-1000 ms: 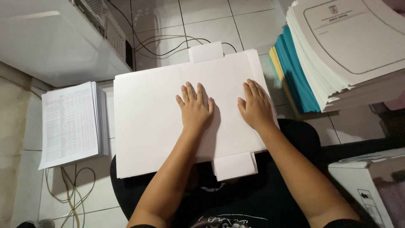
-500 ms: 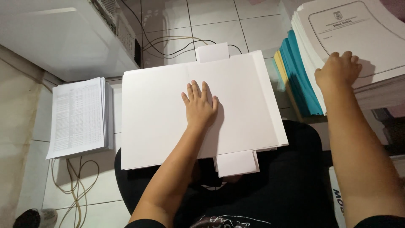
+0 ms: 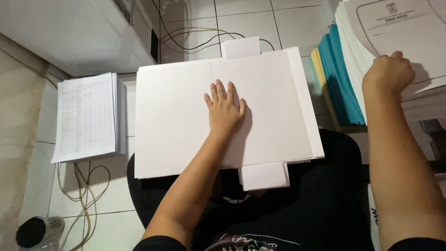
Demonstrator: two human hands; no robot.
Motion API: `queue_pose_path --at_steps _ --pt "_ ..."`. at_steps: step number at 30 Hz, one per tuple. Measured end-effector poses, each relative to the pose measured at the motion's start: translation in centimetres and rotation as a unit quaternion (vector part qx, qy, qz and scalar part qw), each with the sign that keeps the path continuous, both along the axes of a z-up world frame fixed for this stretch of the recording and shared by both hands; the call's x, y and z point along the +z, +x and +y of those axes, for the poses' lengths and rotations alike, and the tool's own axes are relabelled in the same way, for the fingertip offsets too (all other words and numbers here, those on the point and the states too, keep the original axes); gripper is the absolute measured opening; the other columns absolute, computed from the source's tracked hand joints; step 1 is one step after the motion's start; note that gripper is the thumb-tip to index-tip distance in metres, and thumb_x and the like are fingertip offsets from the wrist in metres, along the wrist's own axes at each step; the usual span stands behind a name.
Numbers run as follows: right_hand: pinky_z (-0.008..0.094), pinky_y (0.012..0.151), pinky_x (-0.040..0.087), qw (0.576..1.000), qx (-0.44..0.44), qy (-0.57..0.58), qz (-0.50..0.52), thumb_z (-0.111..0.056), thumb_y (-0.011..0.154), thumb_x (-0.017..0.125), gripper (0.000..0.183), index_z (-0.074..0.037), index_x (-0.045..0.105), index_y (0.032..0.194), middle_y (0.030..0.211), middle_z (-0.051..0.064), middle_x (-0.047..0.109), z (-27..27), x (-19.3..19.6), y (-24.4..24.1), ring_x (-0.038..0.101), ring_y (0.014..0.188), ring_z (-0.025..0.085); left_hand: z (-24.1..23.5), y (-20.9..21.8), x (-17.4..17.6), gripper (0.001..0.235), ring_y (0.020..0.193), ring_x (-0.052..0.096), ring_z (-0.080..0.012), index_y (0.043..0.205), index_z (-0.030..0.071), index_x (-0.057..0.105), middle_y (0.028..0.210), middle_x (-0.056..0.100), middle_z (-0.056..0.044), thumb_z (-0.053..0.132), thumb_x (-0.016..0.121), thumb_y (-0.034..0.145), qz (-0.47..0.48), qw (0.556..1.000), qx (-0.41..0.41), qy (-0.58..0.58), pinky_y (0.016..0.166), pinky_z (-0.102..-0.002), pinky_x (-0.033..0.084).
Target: Manually assembling document sets by placing printed sheets into folders.
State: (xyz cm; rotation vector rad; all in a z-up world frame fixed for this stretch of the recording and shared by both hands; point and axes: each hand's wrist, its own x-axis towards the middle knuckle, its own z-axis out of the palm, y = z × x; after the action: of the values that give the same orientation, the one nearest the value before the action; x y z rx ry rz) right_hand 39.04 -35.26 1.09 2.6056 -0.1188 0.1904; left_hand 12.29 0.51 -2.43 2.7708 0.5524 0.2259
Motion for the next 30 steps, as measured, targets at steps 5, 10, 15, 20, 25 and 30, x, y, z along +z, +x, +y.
queue_pose_path --at_steps 5,10,15,20,25,30 --pt "0.05 0.053 0.05 0.949 0.053 0.242 -0.197 -0.03 0.105 0.078 0.027 -0.003 0.077 0.101 0.09 0.019 0.077 -1.5 1.9 -0.2 0.073 0.071 0.042 0.1 0.2 -0.5 0.068 0.152 0.016 -0.0428 0.156 0.009 0.031 0.163 0.022 -0.027 0.046 0.034 0.099 -0.016 1.0 -0.004 0.021 0.12 -0.062 0.012" --pt "0.032 0.049 0.053 0.934 0.254 0.122 -0.221 -0.014 0.095 0.077 0.009 -0.02 0.08 0.101 0.091 0.0 0.069 9.5 10.0 -18.8 0.065 0.074 0.019 -0.1 -1.2 -0.2 0.039 0.138 0.044 -0.0416 0.124 0.002 0.061 0.139 0.056 -0.018 0.028 0.041 0.103 -0.206 0.964 -0.13 -0.104 0.117 -0.062 0.025" --pt "0.035 0.068 0.061 0.892 0.363 0.257 -0.084 -0.027 0.099 0.062 0.016 -0.016 0.073 0.104 0.094 0.001 0.068 18.6 7.4 -30.5 0.072 0.085 0.022 -1.4 -2.9 0.2 0.094 0.14 0.039 -0.0553 0.162 0.004 0.018 0.155 0.037 -0.034 0.074 0.03 0.1 -0.177 0.714 -0.155 -0.659 0.111 -0.063 0.032" --pt "0.053 0.092 0.054 0.808 0.35 0.449 0.154 -0.04 0.102 0.055 0.044 -0.006 0.066 0.128 0.127 0.022 0.063 17.4 6.9 -29.8 0.065 0.114 0.043 3.0 -4.6 -1.8 0.045 0.119 0.065 -0.0368 0.141 0.01 0.055 0.128 0.067 -0.018 0.023 0.064 0.099 -0.12 0.8 0.01 -0.588 0.099 -0.054 0.05" --pt "0.065 0.103 0.042 0.794 0.267 0.537 0.102 -0.035 0.096 0.067 0.069 0.004 0.046 0.148 0.143 0.033 0.048 11.7 5.5 -23.9 0.049 0.129 0.054 4.6 -6.2 4.0 0.042 0.107 0.068 -0.0273 0.132 0.009 0.066 0.114 0.074 -0.015 0.02 0.073 0.092 -0.174 0.744 -0.08 -0.64 0.094 -0.049 0.055" --pt "0.048 0.101 0.047 0.608 0.241 0.729 0.203 -0.011 0.1 0.063 0.045 -0.002 0.049 0.142 0.125 0.016 0.066 10.9 5.8 -22.4 0.059 0.108 0.023 5.8 -5.5 5.3 0.043 0.11 0.066 -0.0299 0.135 0.006 0.062 0.115 0.071 -0.02 0.018 0.072 0.095 -0.204 0.77 -0.136 -0.589 0.09 -0.049 0.057"
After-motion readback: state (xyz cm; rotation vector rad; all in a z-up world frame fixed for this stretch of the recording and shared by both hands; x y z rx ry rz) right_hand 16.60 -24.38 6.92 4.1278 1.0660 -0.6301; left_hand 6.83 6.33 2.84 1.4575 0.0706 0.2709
